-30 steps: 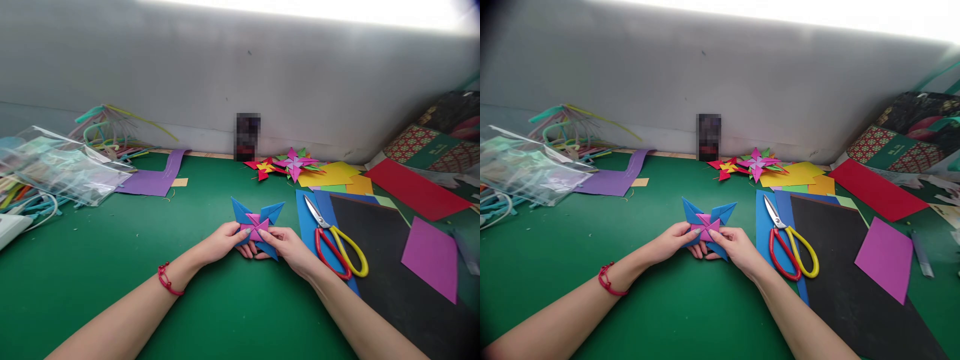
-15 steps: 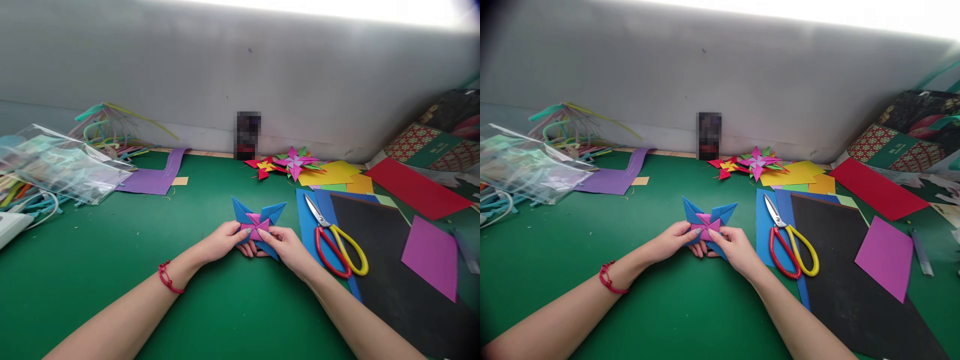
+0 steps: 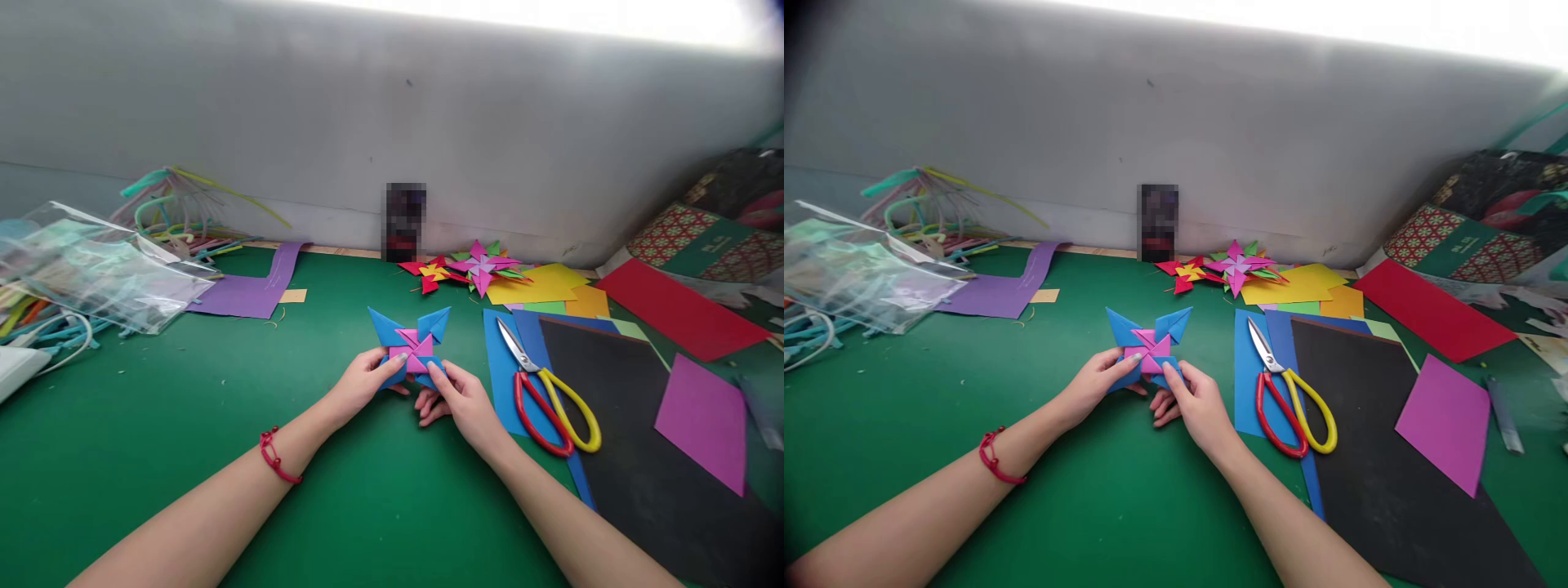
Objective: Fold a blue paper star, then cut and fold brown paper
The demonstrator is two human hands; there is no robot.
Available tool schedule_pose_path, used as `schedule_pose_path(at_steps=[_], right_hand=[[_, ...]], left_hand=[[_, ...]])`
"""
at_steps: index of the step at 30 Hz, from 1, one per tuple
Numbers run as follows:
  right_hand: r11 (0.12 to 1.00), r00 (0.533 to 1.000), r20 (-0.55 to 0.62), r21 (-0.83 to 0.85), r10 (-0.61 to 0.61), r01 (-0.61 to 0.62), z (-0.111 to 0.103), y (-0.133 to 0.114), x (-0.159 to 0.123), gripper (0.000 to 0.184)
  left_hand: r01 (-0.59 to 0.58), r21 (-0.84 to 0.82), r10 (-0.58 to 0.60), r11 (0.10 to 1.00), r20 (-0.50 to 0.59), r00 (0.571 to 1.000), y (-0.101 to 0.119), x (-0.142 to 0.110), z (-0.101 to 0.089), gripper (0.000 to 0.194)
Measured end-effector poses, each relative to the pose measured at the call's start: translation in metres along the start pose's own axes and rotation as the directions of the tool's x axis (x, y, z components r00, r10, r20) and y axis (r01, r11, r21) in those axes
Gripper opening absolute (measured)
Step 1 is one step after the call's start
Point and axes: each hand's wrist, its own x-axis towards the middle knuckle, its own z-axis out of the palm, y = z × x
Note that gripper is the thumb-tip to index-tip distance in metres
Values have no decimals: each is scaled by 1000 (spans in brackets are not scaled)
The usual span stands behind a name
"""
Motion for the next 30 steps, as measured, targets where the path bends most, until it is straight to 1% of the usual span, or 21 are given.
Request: schedule_pose_path(at_steps=[4, 7, 10, 13, 16, 18, 23, 26, 28, 30], right_hand=[[987, 996, 31, -141, -78, 82, 1, 4, -3, 29], [973, 993, 39, -198, -115, 121, 0, 6, -3, 28], [982, 994, 51, -160, -92, 99, -1, 5, -3, 28], [995, 997, 71, -88, -36, 42, -1, 1, -2, 27], [998, 998, 51, -58, -21, 24, -1, -2, -2, 25], [998, 999, 39, -57, -36, 38, -1, -2, -2, 25], [997, 997, 53, -41, -56, 58, -1, 0, -3, 23], [997, 997, 10, 6, -81, 81, -1, 1, -2, 20], [991, 991, -68, 62, -111, 115, -2, 1, 0, 19], [980, 977, -167, 127, -133, 155, -4, 2, 2, 18]], left_hand=[[11, 48, -11, 999, 0, 1000, 0, -1, -2, 37], [-13, 104, 16, 995, -21, 1000, 0, -1, -3, 32], [-24, 92, 28, 995, -41, 999, -1, -1, -2, 31], [-32, -6, 32, 999, -68, 997, -2, -1, 0, 35], [-38, -91, 30, 995, -90, 995, -2, 0, 1, 36], [-41, -102, 32, 994, -88, 996, -2, 0, 0, 34], [-43, -58, 39, 997, -79, 996, -2, 1, -1, 31], [-61, -73, 56, 995, -77, 995, 0, -1, 1, 36], [-64, -84, 61, 994, -40, 997, 2, -1, 2, 39], [-70, -104, 70, 992, -3, 998, 2, -1, 2, 41]])
